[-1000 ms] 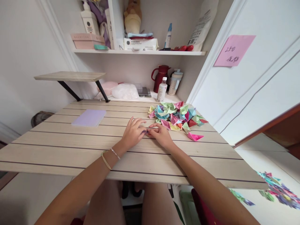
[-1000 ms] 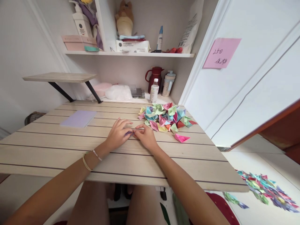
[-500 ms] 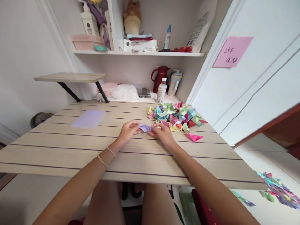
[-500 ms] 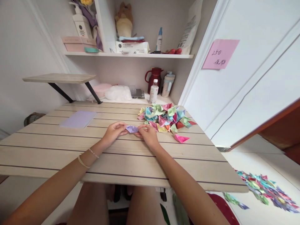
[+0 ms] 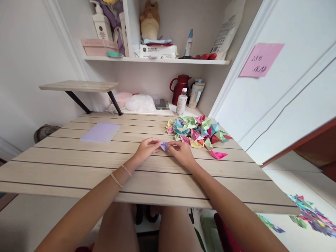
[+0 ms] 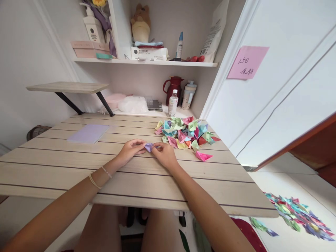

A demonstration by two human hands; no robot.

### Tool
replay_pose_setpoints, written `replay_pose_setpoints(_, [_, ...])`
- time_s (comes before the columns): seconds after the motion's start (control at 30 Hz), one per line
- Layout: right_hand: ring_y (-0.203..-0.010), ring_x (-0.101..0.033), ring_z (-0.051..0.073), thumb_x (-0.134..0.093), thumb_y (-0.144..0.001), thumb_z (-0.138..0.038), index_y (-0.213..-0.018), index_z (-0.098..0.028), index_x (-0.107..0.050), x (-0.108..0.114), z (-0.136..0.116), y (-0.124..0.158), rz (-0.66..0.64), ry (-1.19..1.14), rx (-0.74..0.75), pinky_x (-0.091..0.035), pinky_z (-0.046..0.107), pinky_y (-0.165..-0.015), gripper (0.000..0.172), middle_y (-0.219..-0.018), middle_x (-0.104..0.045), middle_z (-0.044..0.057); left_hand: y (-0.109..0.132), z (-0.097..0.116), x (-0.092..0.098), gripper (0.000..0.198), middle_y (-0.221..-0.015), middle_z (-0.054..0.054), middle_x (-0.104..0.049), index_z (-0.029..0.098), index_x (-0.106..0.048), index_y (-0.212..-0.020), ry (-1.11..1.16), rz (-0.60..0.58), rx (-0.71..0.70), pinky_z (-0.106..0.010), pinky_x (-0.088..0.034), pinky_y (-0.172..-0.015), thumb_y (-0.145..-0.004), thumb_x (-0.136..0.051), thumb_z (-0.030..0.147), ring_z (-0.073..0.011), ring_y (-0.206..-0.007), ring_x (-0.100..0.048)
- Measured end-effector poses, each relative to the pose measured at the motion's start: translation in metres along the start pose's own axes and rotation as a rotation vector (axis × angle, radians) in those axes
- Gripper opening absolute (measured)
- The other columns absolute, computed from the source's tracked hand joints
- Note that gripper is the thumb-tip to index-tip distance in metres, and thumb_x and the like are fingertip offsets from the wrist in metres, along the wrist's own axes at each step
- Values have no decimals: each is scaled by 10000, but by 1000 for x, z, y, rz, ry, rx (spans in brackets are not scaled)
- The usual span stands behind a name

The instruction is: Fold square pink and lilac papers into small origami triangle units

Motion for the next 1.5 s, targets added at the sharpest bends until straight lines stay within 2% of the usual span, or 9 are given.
replay_pose_setpoints(0.2, [-875,-587,225,-610,-709,-348,-730,-223,-687,3,0,0,132,157,130,-446,359,-788,148,-943,-650,63,0,-5,-3,339,-900,-100,-664,120,-620,-898,-43,-54,10,-378,-493,-814,-620,-714,290,-179,-785,-644])
replay_pose_setpoints(0.33, [-921,-541,221,-579,-748,-273,-759,-233,-683,1,-4,0,120,263,253,-394,373,-843,112,-938,-634,50,-3,-9,-4,280,-857,-83,-669,120,-622,-865,17,-28,9,-368,-474,-849,-658,-683,299,-174,-822,-636])
replay_pose_setpoints(0.43, [-901,-525,216,-545,-775,-230,-815,-220,-678,-1,-6,1,118,339,308,-385,368,-823,140,-922,-622,55,-4,-12,-5,262,-873,-86,-672,114,-625,-850,47,-30,-2,-369,-463,-866,-678,-664,307,-181,-852,-629])
replay_pose_setpoints(0.67, [-803,-517,209,-551,-783,-237,-887,-211,-663,-3,-6,3,11,466,336,-383,325,-726,155,-771,-651,44,-6,-13,-5,282,-869,-74,-684,115,-656,-857,-71,-92,-55,-371,-453,-874,-714,-608,353,-207,-886,-616])
replay_pose_setpoints(0.93, [-799,-520,196,-508,-801,-162,-863,-216,-674,-5,-10,3,-85,533,438,-363,313,-723,186,-786,-662,45,-4,-12,-7,302,-859,-63,-688,125,-672,-844,-173,-105,-92,-355,-474,-829,-724,-578,386,-225,-898,-610])
replay_pose_setpoints(1.13, [-786,-523,195,-501,-800,-148,-865,-217,-683,-6,-7,2,-88,511,444,-371,310,-716,205,-771,-660,50,-4,-10,-7,299,-838,-46,-687,135,-669,-853,-195,-154,-104,-346,-466,-838,-745,-552,389,-206,-854,-621])
replay_pose_setpoints(1.27, [-762,-528,197,-541,-790,-211,-896,-235,-684,-4,-5,1,-81,460,378,-384,314,-712,180,-778,-672,42,-4,-10,-6,310,-847,-53,-682,131,-658,-881,-226,-162,-134,-339,-465,-832,-770,-519,386,-199,-854,-618])
replay_pose_setpoints(1.4, [-778,-540,211,-553,-786,-294,-1037,-234,-631,3,-5,-1,-39,417,272,-403,311,-694,270,-776,-676,43,-4,-8,-5,330,-893,-60,-672,140,-644,-917,-370,-138,-187,-312,-467,-804,-788,-484,398,-199,-873,-609])
replay_pose_setpoints(1.5, [-814,-565,202,-470,-833,-334,-1014,-220,-635,14,-9,-3,10,368,238,-411,309,-721,270,-852,-674,54,-2,-2,-2,347,-928,-62,-669,148,-635,-942,-497,-89,-236,-291,-464,-787,-798,-459,411,-198,-880,-605])
Point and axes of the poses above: each hand's wrist, its own y-axis away from the middle knuckle, its own x-axis out of the back of the hand, z = x × y, the point moved 3 cm from there along -y, towards the middle knuckle
